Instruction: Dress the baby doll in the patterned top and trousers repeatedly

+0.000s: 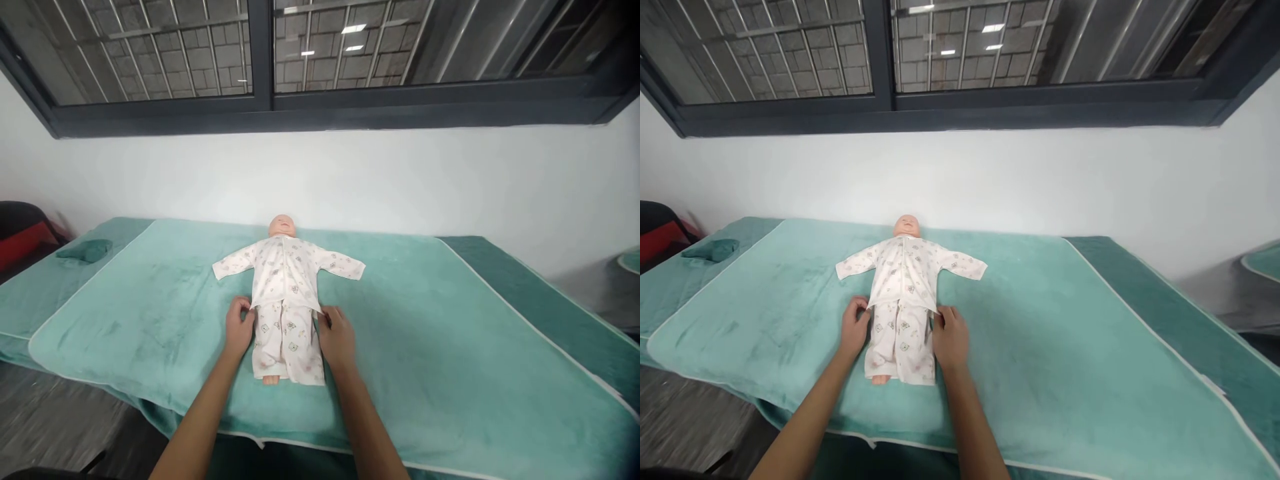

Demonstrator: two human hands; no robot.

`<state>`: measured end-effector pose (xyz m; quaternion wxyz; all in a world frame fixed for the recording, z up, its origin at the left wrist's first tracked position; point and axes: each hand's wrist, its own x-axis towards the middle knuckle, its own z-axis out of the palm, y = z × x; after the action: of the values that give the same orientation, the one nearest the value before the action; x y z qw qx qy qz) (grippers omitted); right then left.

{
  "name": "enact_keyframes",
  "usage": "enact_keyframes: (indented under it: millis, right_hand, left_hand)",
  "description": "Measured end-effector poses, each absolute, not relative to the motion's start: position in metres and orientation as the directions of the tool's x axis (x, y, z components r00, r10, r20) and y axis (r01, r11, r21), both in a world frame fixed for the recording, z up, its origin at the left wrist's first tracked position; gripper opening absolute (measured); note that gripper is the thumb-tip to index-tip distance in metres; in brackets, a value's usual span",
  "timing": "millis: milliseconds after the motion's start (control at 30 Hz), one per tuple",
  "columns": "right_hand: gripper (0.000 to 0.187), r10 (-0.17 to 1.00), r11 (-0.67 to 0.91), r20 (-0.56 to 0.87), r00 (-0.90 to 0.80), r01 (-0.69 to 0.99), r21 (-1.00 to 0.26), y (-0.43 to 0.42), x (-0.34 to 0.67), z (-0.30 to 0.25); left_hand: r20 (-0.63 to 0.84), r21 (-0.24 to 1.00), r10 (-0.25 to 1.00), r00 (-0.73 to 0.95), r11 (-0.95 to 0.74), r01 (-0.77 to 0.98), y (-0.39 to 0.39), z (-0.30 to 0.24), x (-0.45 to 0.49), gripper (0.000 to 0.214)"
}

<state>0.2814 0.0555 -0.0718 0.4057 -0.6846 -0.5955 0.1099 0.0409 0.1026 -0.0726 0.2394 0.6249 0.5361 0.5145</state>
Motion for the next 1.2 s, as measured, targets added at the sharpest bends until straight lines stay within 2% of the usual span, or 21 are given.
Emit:
enact_keyframes:
  millis: [67, 133, 167, 200, 267, 333, 400, 533, 667, 767, 900, 1000, 1067, 1200]
  right_hand:
    - [0.022, 0.93, 0.076, 0.321, 0.18, 0.76, -0.646, 0.062, 0.292, -0.072]
    - [0.029, 0.948, 0.116, 0.304, 0.094, 0.789, -0.604, 0.076, 0.313, -0.072]
    - [0.035, 0.952, 0.107, 0.294, 0.089, 0.803, -0.587, 0.085, 0.326, -0.071]
    - [0.04, 0.943, 0.041, 0.292, 0.16, 0.814, -0.579, 0.096, 0.341, -0.07]
    - [0.04, 0.886, -0.182, 0.268, 0.378, 0.816, -0.549, 0.119, 0.368, -0.066]
    - [0.044, 0.843, -0.312, 0.236, 0.484, 0.796, -0.518, 0.141, 0.388, -0.061]
    - [0.051, 0.844, -0.346, 0.208, 0.493, 0.8, -0.49, 0.161, 0.399, -0.059]
    - [0.046, 0.872, -0.34, 0.162, 0.463, 0.809, -0.48, 0.191, 0.41, -0.063]
    - [0.042, 0.876, -0.299, 0.186, 0.445, 0.804, -0.514, 0.21, 0.421, -0.073]
    - [0.043, 0.835, -0.325, 0.224, 0.502, 0.78, -0.535, 0.217, 0.427, -0.078]
    - [0.042, 0.793, -0.337, 0.277, 0.542, 0.77, -0.542, 0.216, 0.427, -0.081]
    - [0.041, 0.746, -0.286, 0.387, 0.542, 0.785, -0.549, 0.21, 0.425, -0.08]
    - [0.042, 0.699, -0.191, 0.498, 0.513, 0.805, -0.562, 0.203, 0.419, -0.079]
    - [0.036, 0.697, 0.172, 0.637, 0.329, 0.786, -0.594, 0.171, 0.389, -0.074]
  left_hand:
    - [0.346, 0.834, 0.938, -0.009, -0.303, 0.462, 0.107, -0.071, 0.038, 0.004]
    - [0.31, 0.788, 0.942, 0.131, -0.331, 0.519, 0.119, -0.067, 0.026, 0.008]
    - [0.31, 0.746, 0.934, 0.18, -0.356, 0.562, 0.128, -0.065, 0.016, 0.012]
    - [0.328, 0.693, 0.924, 0.196, -0.377, 0.615, 0.138, -0.063, 0.005, 0.017]
    - [0.414, 0.535, 0.905, 0.096, -0.327, 0.779, 0.161, -0.058, -0.021, 0.033]
    - [0.437, 0.411, 0.899, -0.028, -0.171, 0.895, 0.185, -0.056, -0.042, 0.049]
    - [0.385, 0.314, 0.92, -0.072, -0.057, 0.948, 0.205, -0.055, -0.054, 0.059]
    - [0.334, 0.195, 0.942, -0.035, -0.033, 0.98, 0.232, -0.056, -0.058, 0.049]
    - [0.378, 0.192, 0.926, 0.0, -0.079, 0.978, 0.247, -0.057, -0.061, 0.045]
    - [0.414, 0.218, 0.905, -0.1, 0.008, 0.976, 0.254, -0.059, -0.064, 0.048]
    - [0.393, 0.239, 0.888, -0.239, 0.153, 0.959, 0.259, -0.062, -0.065, 0.047]
    - [0.388, 0.248, 0.879, -0.277, 0.189, 0.95, 0.26, -0.062, -0.063, 0.042]
    - [0.407, 0.272, 0.864, -0.297, 0.196, 0.942, 0.259, -0.061, -0.062, 0.042]
    - [0.45, 0.368, 0.84, -0.302, 0.134, 0.92, 0.259, -0.061, -0.063, 0.044]
